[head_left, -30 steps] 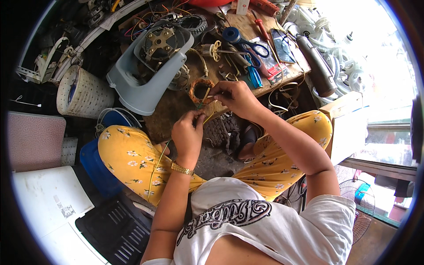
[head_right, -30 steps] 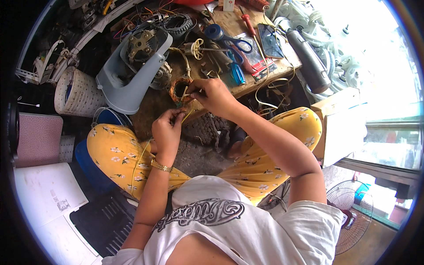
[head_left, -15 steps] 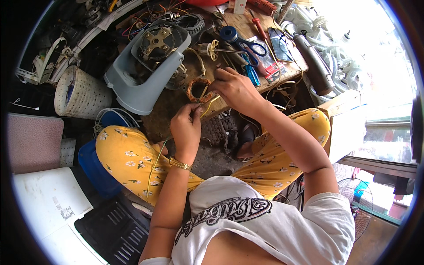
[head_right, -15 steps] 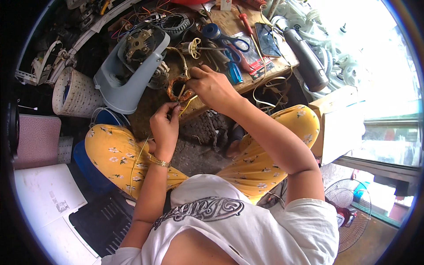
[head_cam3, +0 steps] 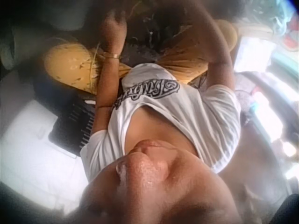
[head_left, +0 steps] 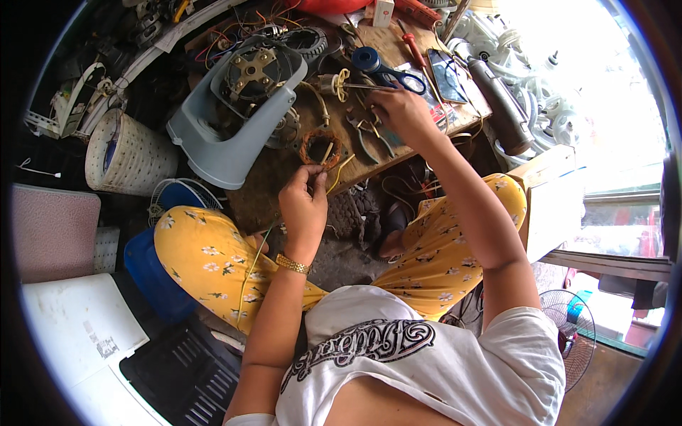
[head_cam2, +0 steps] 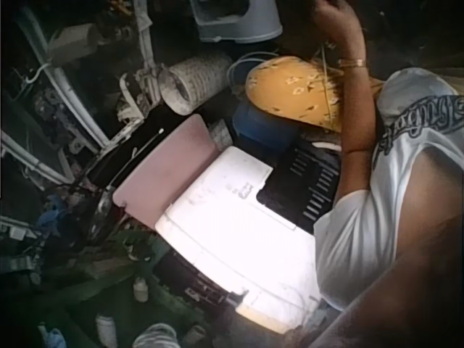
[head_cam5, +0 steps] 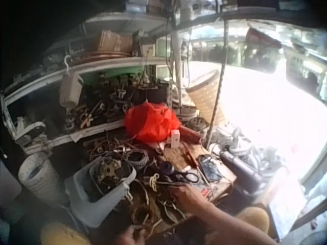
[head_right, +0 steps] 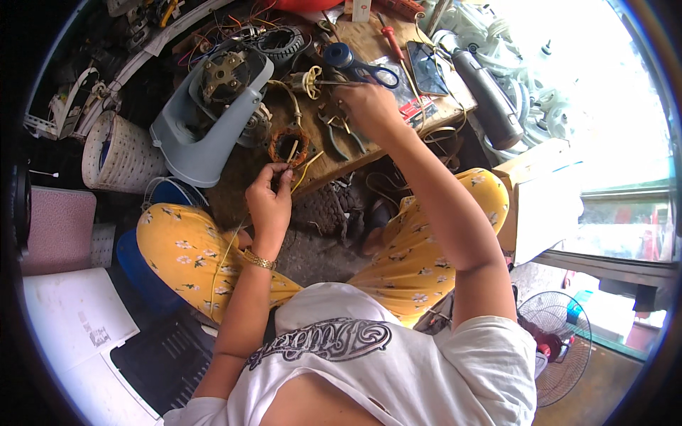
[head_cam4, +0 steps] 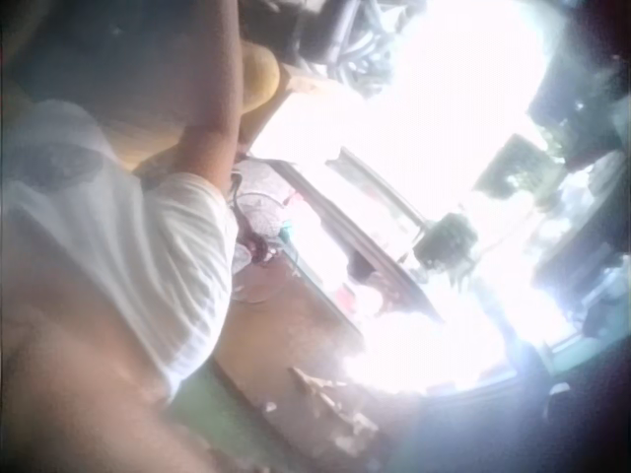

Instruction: The person uses a soldering iron to attach a yellow wire to the copper coils of an appliance motor, then wraps the connection with blue electrical tape and handles other wires by hand.

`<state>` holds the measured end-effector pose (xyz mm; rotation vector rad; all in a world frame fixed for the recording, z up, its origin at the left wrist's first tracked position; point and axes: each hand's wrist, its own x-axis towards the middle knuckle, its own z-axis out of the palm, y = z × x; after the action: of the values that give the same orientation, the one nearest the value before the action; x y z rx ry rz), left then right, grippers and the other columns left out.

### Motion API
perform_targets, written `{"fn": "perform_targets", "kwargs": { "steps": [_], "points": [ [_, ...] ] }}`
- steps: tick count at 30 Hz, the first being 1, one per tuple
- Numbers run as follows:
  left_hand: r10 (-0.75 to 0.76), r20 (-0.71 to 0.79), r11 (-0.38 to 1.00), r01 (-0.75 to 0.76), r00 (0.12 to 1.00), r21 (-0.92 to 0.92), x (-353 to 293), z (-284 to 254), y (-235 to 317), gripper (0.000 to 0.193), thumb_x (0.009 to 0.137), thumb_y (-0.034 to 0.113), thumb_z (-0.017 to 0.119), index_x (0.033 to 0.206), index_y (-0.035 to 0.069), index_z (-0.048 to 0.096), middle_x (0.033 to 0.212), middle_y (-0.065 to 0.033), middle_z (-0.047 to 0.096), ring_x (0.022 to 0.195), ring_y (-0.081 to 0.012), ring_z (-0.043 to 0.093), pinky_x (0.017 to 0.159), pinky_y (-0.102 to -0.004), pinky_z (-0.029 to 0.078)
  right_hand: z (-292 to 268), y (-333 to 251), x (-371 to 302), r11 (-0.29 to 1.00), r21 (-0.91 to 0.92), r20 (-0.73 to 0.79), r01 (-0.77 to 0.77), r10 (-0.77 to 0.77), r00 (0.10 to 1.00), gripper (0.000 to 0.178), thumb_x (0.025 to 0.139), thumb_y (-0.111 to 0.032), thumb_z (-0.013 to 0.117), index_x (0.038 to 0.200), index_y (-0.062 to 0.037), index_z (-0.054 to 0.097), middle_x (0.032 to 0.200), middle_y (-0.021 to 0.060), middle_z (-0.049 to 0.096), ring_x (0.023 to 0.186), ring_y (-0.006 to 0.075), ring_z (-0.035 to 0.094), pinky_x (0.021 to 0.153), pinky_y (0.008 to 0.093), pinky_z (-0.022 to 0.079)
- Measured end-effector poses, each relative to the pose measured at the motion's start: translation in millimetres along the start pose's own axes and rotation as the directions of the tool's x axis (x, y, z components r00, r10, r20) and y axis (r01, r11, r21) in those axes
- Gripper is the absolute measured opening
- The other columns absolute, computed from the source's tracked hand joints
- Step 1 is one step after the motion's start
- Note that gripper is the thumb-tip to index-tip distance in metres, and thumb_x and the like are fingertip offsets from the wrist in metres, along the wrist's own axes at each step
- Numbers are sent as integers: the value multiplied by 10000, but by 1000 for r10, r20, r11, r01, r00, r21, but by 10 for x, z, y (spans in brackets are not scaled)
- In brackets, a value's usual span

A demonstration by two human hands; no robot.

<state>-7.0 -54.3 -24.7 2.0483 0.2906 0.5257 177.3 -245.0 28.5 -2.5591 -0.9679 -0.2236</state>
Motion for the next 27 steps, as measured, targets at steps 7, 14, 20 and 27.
{"fn": "perform_targets", "kwargs": {
  "steps": [7,14,20,27],
  "points": [
    [-55,21,997,56,998,-49,15,-22,7,126,951,96,692,1005,-13,723,871,-203,730,756,-368,700,685,-396,528,-41,-302,-41,934,210,-66,290,-283,957,266,864,-202,775,1118,-125,752,1004,91,672,958,334,680,799,452,557],
    [-43,7,999,44,999,-31,31,-38,26,120,952,87,683,1003,-13,725,857,-199,724,744,-357,698,687,-401,530,72,-487,-96,827,436,77,354,-426,902,162,883,-124,753,1039,-84,734,947,106,665,875,350,679,765,448,536],
    [-36,24,999,36,999,-27,49,-31,34,111,945,79,682,1006,-7,717,855,-197,717,740,-362,687,688,-397,524,130,-484,-103,827,464,104,318,-407,907,113,893,-105,739,982,-43,707,921,124,673,872,356,680,756,450,535],
    [-19,31,997,21,999,-72,23,-32,-6,97,935,61,681,1000,-7,705,881,-194,721,755,-363,683,698,-397,523,144,-543,-148,825,483,121,294,-395,911,153,888,-109,743,997,-23,680,948,141,687,892,368,682,784,450,544]
  ]
}}
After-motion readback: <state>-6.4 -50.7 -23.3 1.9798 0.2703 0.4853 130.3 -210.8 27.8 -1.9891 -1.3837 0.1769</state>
